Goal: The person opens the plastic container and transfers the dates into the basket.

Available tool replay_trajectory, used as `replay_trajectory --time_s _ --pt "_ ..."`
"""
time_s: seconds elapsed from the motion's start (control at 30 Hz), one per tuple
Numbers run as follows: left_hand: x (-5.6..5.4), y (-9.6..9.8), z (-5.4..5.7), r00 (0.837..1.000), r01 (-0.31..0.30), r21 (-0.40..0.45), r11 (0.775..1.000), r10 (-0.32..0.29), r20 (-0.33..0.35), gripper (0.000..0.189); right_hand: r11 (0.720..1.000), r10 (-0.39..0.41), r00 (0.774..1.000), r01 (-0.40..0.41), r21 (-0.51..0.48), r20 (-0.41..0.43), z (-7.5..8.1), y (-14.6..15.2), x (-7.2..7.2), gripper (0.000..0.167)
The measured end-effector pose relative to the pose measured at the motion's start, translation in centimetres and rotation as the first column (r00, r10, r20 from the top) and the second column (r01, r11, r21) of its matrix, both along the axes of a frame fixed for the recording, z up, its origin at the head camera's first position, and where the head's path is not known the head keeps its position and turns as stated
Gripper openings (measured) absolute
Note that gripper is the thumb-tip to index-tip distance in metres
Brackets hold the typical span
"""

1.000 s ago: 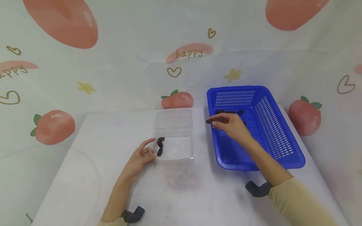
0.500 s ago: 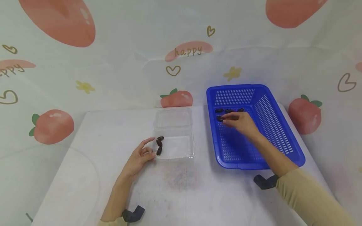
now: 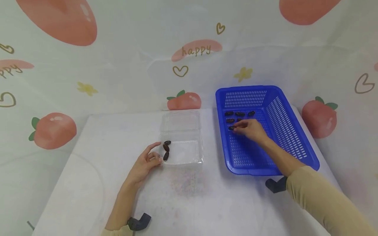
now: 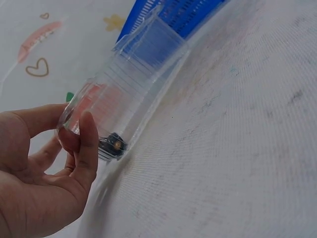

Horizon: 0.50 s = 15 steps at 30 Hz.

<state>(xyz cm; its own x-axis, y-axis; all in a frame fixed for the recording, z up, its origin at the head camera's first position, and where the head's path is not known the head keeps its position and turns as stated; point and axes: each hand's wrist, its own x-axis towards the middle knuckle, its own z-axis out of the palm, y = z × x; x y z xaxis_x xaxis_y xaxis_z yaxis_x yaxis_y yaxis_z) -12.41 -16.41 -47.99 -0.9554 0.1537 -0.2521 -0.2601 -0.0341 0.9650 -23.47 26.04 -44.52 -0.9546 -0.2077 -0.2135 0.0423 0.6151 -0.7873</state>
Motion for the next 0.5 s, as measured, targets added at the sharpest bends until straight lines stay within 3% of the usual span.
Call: replay_trajectory --time_s 0.5 --pt "-0.1 0.0 -0.2 1.000 0.004 0.025 1.000 -0.004 -0.008 0.063 0.989 -0.029 0.999 0.035 0.147 -0.039 -1.6 -0.4 -0.5 0.033"
